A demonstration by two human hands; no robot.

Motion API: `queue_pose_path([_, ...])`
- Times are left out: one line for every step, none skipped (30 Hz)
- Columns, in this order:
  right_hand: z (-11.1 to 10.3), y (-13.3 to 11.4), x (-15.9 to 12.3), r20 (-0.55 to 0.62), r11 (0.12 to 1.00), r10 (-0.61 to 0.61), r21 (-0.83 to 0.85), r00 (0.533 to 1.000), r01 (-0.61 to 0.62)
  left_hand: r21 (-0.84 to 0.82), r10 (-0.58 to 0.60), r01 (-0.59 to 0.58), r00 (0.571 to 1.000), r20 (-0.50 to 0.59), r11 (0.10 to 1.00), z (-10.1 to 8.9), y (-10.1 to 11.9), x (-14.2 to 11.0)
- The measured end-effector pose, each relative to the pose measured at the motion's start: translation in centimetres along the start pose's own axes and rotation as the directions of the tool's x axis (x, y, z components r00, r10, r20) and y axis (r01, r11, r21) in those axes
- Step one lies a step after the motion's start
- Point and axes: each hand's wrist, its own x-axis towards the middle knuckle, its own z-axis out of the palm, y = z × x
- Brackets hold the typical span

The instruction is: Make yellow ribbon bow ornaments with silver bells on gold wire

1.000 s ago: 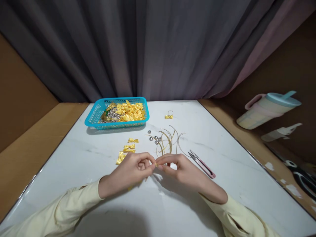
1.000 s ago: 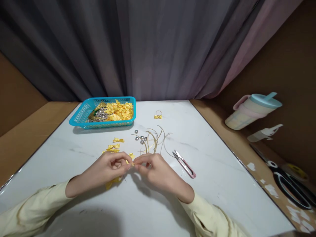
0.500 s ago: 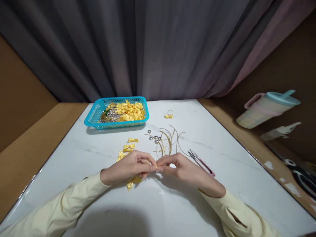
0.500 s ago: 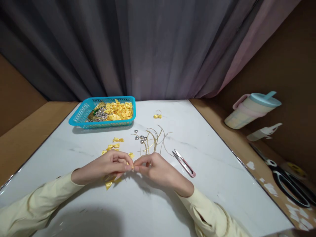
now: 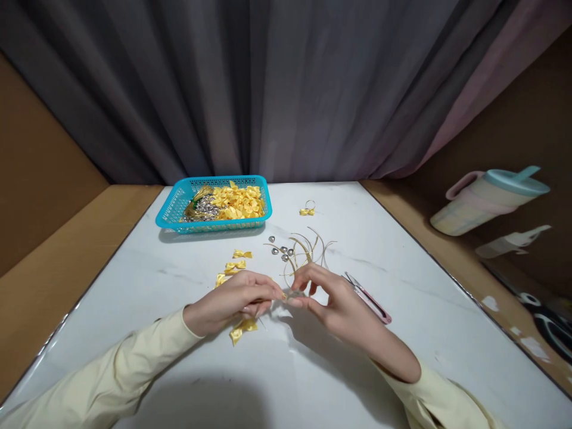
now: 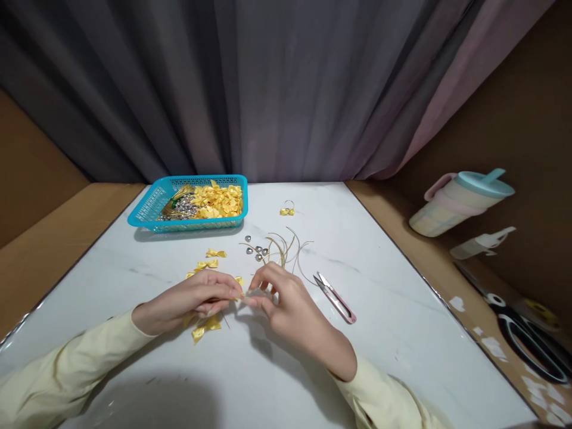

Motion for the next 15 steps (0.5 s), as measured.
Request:
queue_pose_path([0.1,0.1,-0.1,-0.006,0.999,-0.033,0.005,0.999,0.033,0.001,-0.003,0.003,1.0,-0.009,1.0,0.1,0.0,0.0])
queue_pose_path([0.3,0.1,-0.1,-0.014,0.998,-0.059,0.007,0.998,0.059,0.001,-0.006,0.006,1.0,-0.012,1.0,0.1,0.0,0.0])
queue_pose_path([0.5,0.2,-0.1,-0.025,0.997,-0.079,0.002,0.997,0.079,0.001,-0.006,0.006,1.0,-0.015,1.0,0.2,0.1,-0.1])
queue_pose_path([0.7,0.2,-0.1,-0.036,0.996,-0.09,-0.008,0.995,0.09,0.004,-0.005,0.005,1.0,-0.014,1.0,0.3,0.0,-0.1])
queue_pose_path([0.9,0.3,-0.1,-0.041,0.995,-0.094,-0.022,0.995,0.093,0.006,-0.001,0.001,1.0,-0.015,1.0,0.3,0.0,-0.1])
queue_pose_path([1.0,0.4,-0.1,-0.042,0.995,-0.093,-0.036,0.995,0.092,0.008,0.004,-0.003,1.0,-0.014,1.0,0.3,0.0,-0.2])
queue_pose_path([1.1,0.4,0.0,-0.04,0.995,-0.091,-0.046,0.995,0.089,0.009,0.007,-0.007,1.0,-0.017,1.0,0.4,0.0,-0.2])
queue_pose_path([1.2,0.4,0.0,-0.035,0.995,-0.086,-0.056,0.996,0.084,0.011,0.007,-0.007,1.0,-0.019,1.0,0.4,0.0,-0.2])
queue_pose_path([1.2,0.5,0.0,-0.028,0.995,-0.079,-0.064,0.996,0.077,0.015,0.007,-0.006,1.0,-0.026,1.0,0.4,-0.1,-0.2])
queue_pose_path([1.3,0.5,0.1,-0.022,0.995,-0.072,-0.073,0.997,0.07,0.026,0.005,-0.004,0.999,-0.037,1.0,0.5,-0.1,-0.3])
queue_pose_path([1.3,0.5,0.1,-0.018,0.995,-0.064,-0.08,0.998,0.062,0.043,0.004,-0.002,0.999,-0.053,0.999,0.5,-0.1,-0.3])
queue_pose_path([1.3,0.4,0.1,-0.012,0.995,-0.053,-0.082,0.999,0.052,0.069,0.003,0.002,0.998,-0.07,0.998,0.5,-0.1,-0.3])
queue_pose_path([1.3,0.4,0.1,-0.001,0.996,-0.038,-0.077,0.999,0.038,0.1,0.006,0.002,0.996,-0.086,0.995,0.5,-0.1,-0.3])
queue_pose_path([1.2,0.4,0.1,0.018,0.998,-0.016,-0.064,1.0,0.017,0.136,0.016,-0.003,0.995,-0.096,0.991,0.5,-0.2,-0.3])
queue_pose_path([1.2,0.3,0.2,0.041,0.999,0.017,-0.043,0.999,-0.015,0.174,0.03,-0.012,0.995,-0.1,0.985,0.5,-0.2,-0.3])
